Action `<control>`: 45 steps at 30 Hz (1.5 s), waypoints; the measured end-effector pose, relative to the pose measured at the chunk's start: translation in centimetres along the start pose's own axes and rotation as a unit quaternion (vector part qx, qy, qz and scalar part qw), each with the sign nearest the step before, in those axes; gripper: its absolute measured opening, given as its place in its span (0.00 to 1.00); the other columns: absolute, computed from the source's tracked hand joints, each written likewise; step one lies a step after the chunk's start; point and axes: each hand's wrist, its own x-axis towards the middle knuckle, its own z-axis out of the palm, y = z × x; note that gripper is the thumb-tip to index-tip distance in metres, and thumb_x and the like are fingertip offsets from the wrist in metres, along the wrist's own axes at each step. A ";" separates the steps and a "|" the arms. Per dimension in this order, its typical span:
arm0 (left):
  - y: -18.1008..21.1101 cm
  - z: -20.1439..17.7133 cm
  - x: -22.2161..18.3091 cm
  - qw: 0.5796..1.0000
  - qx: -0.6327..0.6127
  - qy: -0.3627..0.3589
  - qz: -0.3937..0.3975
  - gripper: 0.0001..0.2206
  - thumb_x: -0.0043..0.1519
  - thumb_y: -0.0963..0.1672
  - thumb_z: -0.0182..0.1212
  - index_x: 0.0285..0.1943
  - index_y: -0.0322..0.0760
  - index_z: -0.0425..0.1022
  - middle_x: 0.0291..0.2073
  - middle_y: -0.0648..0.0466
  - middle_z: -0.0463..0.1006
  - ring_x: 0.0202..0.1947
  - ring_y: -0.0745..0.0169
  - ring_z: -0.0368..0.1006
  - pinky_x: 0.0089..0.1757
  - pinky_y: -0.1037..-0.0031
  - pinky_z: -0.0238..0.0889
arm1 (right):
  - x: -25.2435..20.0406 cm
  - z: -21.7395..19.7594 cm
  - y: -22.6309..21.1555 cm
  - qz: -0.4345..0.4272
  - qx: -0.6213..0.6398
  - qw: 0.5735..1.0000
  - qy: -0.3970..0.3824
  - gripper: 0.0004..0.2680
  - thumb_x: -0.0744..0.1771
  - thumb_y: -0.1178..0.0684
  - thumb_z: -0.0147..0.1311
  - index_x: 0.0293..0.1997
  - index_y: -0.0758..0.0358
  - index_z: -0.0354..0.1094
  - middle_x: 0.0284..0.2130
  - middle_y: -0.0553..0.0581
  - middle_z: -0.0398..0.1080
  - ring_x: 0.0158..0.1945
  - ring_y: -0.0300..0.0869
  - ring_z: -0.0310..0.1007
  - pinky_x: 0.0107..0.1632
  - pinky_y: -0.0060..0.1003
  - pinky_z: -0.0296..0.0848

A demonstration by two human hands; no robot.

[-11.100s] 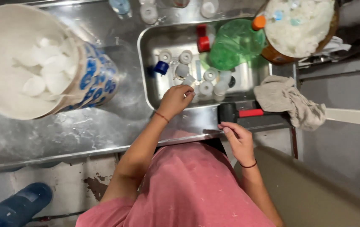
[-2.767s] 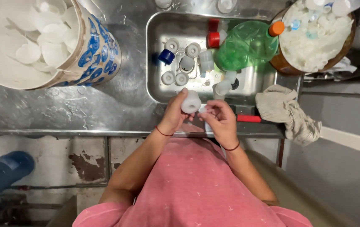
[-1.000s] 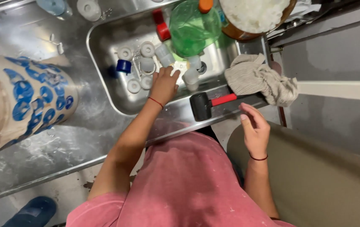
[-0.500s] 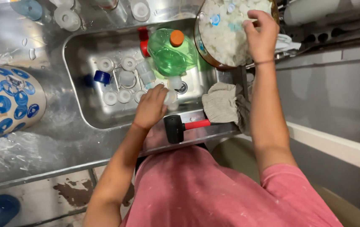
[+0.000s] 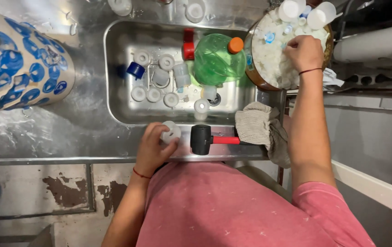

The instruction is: Cleaning and sorting plastic water jug caps at an industrial sink station.

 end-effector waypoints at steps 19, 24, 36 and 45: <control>0.7 -6.7 2.7 0.970 -0.208 -0.073 0.105 0.21 0.59 0.54 0.64 0.45 0.34 0.75 0.40 0.45 0.73 0.34 0.50 0.72 0.38 0.62 0.68 | -30.0 -5.0 -21.8 -0.285 0.545 0.735 0.287 0.12 0.61 0.64 0.65 0.38 0.73 0.60 0.36 0.75 0.61 0.30 0.58 0.74 0.29 0.40 0.72; 0.3 -5.8 1.3 0.868 -0.491 -0.078 -0.006 0.20 0.61 0.53 0.58 0.44 0.31 0.76 0.35 0.49 0.74 0.33 0.63 0.73 0.35 0.67 0.75 | -32.6 1.8 -28.2 -0.116 0.653 0.739 0.117 0.10 0.65 0.57 0.60 0.43 0.74 0.64 0.37 0.74 0.70 0.30 0.43 0.73 0.29 0.34 0.74; -2.1 -7.2 1.0 0.886 -0.424 -0.084 -0.167 0.17 0.61 0.54 0.61 0.35 0.37 0.78 0.19 0.56 0.72 0.23 0.71 0.70 0.28 0.79 0.66 | -34.8 2.2 -39.4 -0.088 0.451 0.872 0.170 0.07 0.64 0.64 0.63 0.45 0.72 0.73 0.33 0.63 0.71 0.34 0.49 0.78 0.36 0.38 0.79; -3.3 -9.1 1.2 0.906 -0.398 -0.119 -0.084 0.16 0.59 0.50 0.61 0.21 0.39 0.71 0.17 0.57 0.67 0.24 0.70 0.63 0.32 0.80 0.60 | -35.1 2.2 -40.5 -0.108 0.471 0.865 0.131 0.03 0.65 0.64 0.62 0.37 0.70 0.72 0.41 0.61 0.64 0.34 0.42 0.75 0.38 0.35 0.79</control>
